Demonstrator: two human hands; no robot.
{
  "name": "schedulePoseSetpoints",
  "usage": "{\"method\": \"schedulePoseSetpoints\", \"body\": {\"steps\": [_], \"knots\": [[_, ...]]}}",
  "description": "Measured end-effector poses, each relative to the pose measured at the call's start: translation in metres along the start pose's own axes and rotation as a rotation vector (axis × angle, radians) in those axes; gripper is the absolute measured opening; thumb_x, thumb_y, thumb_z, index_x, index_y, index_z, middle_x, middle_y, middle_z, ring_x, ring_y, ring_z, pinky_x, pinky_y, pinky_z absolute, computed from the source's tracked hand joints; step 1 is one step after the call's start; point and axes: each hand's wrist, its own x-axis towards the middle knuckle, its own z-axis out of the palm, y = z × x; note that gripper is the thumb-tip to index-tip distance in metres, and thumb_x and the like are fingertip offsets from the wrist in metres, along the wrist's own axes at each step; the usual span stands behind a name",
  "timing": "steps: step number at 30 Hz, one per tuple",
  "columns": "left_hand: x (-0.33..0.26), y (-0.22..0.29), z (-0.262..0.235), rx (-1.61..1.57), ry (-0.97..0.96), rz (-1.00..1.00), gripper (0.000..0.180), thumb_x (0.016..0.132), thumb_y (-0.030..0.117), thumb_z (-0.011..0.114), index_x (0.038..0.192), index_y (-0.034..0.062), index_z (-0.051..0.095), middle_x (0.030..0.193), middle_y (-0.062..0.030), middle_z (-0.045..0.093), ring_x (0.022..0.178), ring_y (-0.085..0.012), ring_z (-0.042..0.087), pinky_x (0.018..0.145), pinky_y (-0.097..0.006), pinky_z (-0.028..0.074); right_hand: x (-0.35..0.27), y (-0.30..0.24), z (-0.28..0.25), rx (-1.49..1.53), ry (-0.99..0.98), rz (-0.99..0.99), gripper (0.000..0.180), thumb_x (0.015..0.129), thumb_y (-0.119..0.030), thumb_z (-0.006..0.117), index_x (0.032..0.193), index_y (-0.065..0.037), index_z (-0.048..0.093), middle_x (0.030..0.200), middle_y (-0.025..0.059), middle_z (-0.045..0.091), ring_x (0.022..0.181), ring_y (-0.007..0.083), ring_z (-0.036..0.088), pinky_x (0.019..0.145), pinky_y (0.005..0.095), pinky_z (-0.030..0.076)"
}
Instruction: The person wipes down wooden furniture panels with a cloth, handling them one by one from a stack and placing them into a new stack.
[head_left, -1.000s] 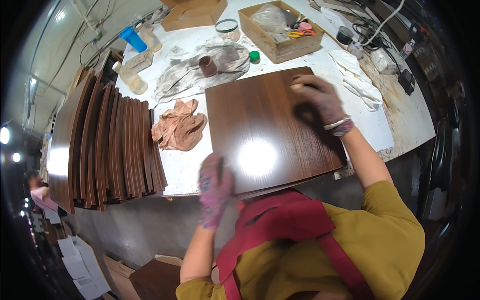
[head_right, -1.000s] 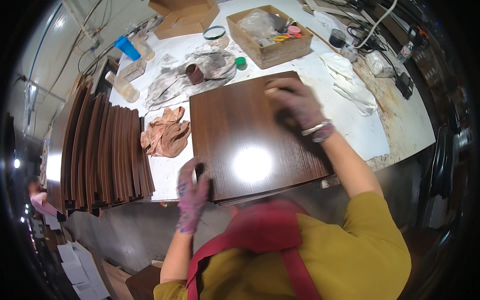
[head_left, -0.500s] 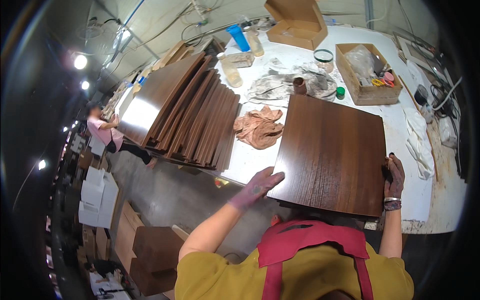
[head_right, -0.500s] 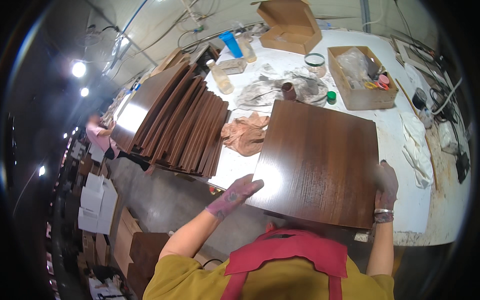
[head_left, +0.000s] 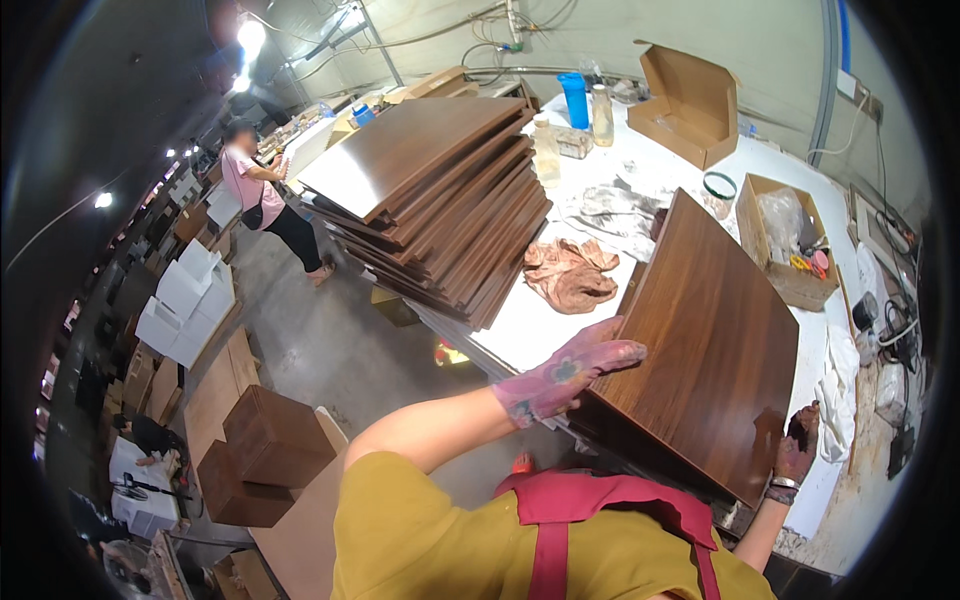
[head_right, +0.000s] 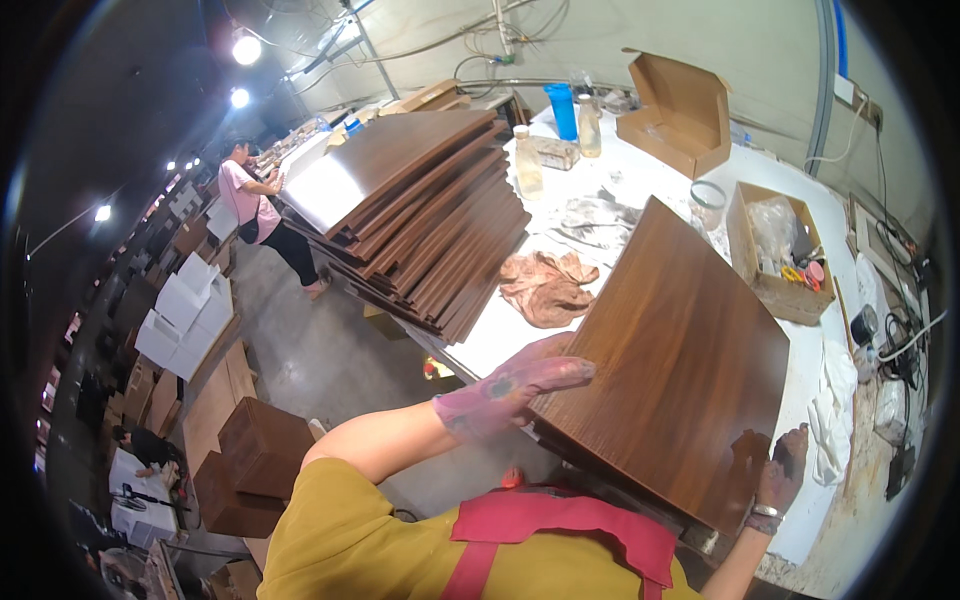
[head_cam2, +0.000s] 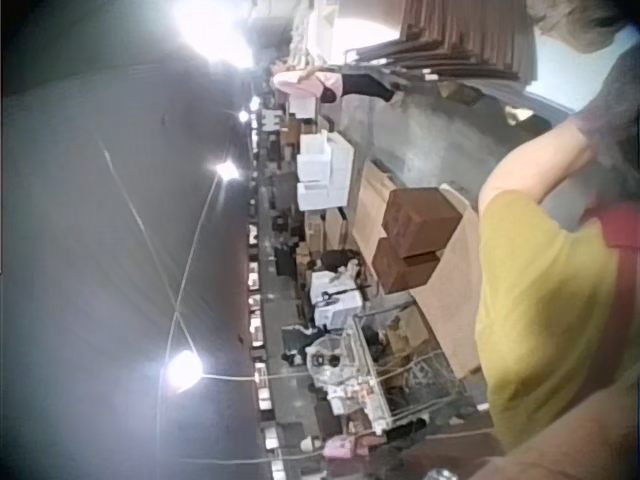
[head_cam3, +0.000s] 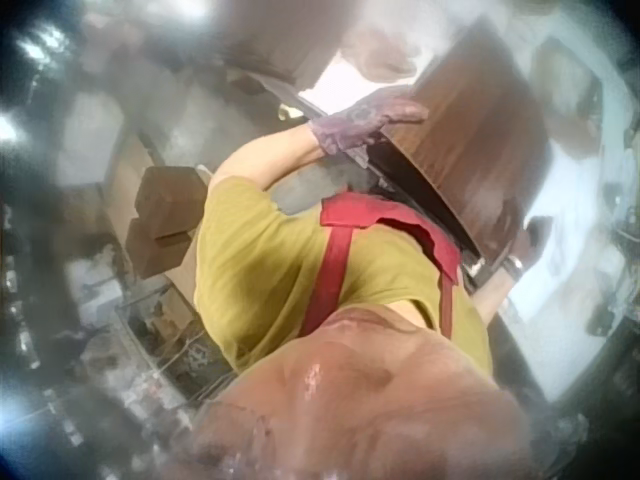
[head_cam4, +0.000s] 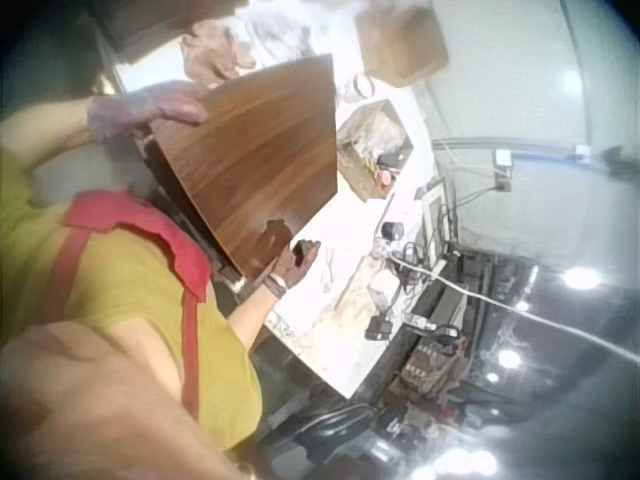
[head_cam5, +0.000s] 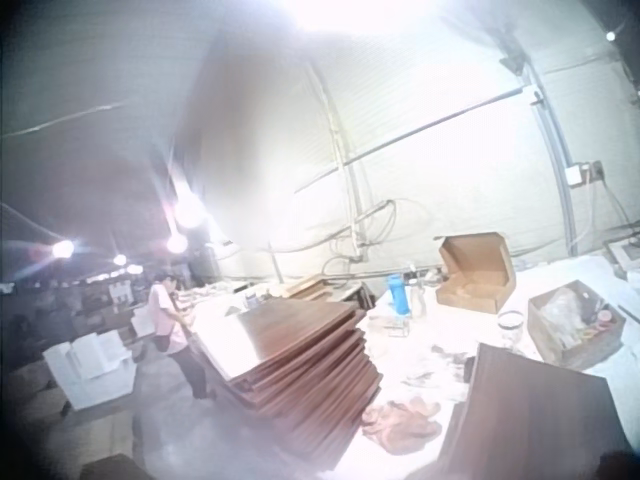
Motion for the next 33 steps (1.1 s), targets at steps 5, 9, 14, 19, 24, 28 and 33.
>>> {"method": "schedulePoseSetpoints", "body": {"steps": [5, 9, 14, 19, 24, 28, 33], "knots": [[-0.025, 0.068, -0.053, -0.418, 0.092, -0.023, 0.054, 0.09, 0.024, 0.064, 0.135, -0.0012, 0.048, 0.115, -0.0073, 0.063, 0.102, -0.0134, 0.059, 0.089, -0.029, 0.048, 0.034, 0.009, 0.114, 0.091, -0.333, 0.032, 0.05, 0.098, -0.012, 0.057, 0.142, 0.003, 0.04, 0.105, 0.003, 0.054, 0.098, 0.0131, 0.052, 0.098, 0.0281, 0.04], [-0.046, 0.103, -0.159, -0.063, 0.237, 0.039, 0.052, 0.089, 0.027, 0.066, 0.132, 0.0005, 0.052, 0.115, -0.0064, 0.064, 0.106, -0.016, 0.061, 0.094, -0.031, 0.049, 0.075, 0.037, 0.239, 0.05, -0.33, 0.023, 0.04, 0.097, -0.011, 0.057, 0.135, 0.0, 0.052, 0.116, 0.0074, 0.065, 0.105, 0.0152, 0.059, 0.098, 0.0313, 0.046], [-0.116, 0.108, -0.376, 1.213, 0.182, 0.733, 0.086, 0.049, -0.011, 0.073, 0.132, 0.0069, 0.056, 0.136, -0.0125, 0.057, 0.131, -0.0307, 0.05, 0.112, -0.04, 0.038, 0.094, 0.125, 0.423, 0.119, -0.615, 0.179, 0.041, 0.092, -0.011, 0.063, 0.132, -0.002, 0.055, 0.116, 0.0065, 0.065, 0.109, 0.0141, 0.059, 0.091, 0.0244, 0.047], [-0.145, 0.124, -0.502, 0.819, 0.309, 0.024, 0.056, 0.083, 0.013, 0.062, 0.138, 0.0086, 0.053, 0.129, -0.0063, 0.06, 0.116, -0.0202, 0.058, 0.102, -0.036, 0.044, 0.063, 0.225, 0.562, 0.092, -0.525, 0.211, 0.034, 0.088, -0.009, 0.066, 0.121, -0.002, 0.06, 0.107, 0.0055, 0.064, 0.093, 0.0132, 0.06, 0.067, 0.0189, 0.05], [-0.137, 0.106, -0.569, 0.878, 0.44, -0.167, 0.033, 0.093, 0.024, 0.06, 0.12, 0.006, 0.064, 0.113, -0.0007, 0.065, 0.105, -0.0111, 0.058, 0.094, -0.027, 0.045, 0.029, 0.265, 0.607, -0.106, -0.62, 0.247, 0.027, 0.089, -0.008, 0.063, 0.116, -0.001, 0.063, 0.103, 0.0056, 0.066, 0.093, 0.0137, 0.061, 0.086, 0.0284, 0.048], [-0.1, 0.082, -0.598, 1.19, 0.384, -0.338, 0.039, 0.093, 0.036, 0.06, 0.117, 0.0049, 0.064, 0.107, -0.0159, 0.068, 0.101, -0.0215, 0.063, 0.087, -0.032, 0.048, 0.032, 0.285, 0.624, -0.264, -0.623, -0.158, 0.024, 0.089, -0.009, 0.065, 0.111, -0.002, 0.066, 0.104, 0.0046, 0.067, 0.1, 0.0124, 0.059, 0.093, 0.027, 0.044], [-0.102, -0.012, -0.744, 1.821, 0.257, 0.085, 0.042, 0.1, 0.023, 0.041, 0.136, 0.0056, 0.05, 0.129, -0.0216, 0.058, 0.12, -0.0325, 0.057, 0.103, -0.039, 0.043, 0.017, 0.339, 0.674, -0.521, -0.748, -0.292, 0.023, 0.087, -0.018, 0.07, 0.108, -0.007, 0.067, 0.107, 0.0035, 0.063, 0.098, 0.0129, 0.059, 0.085, 0.029, 0.051]]}}
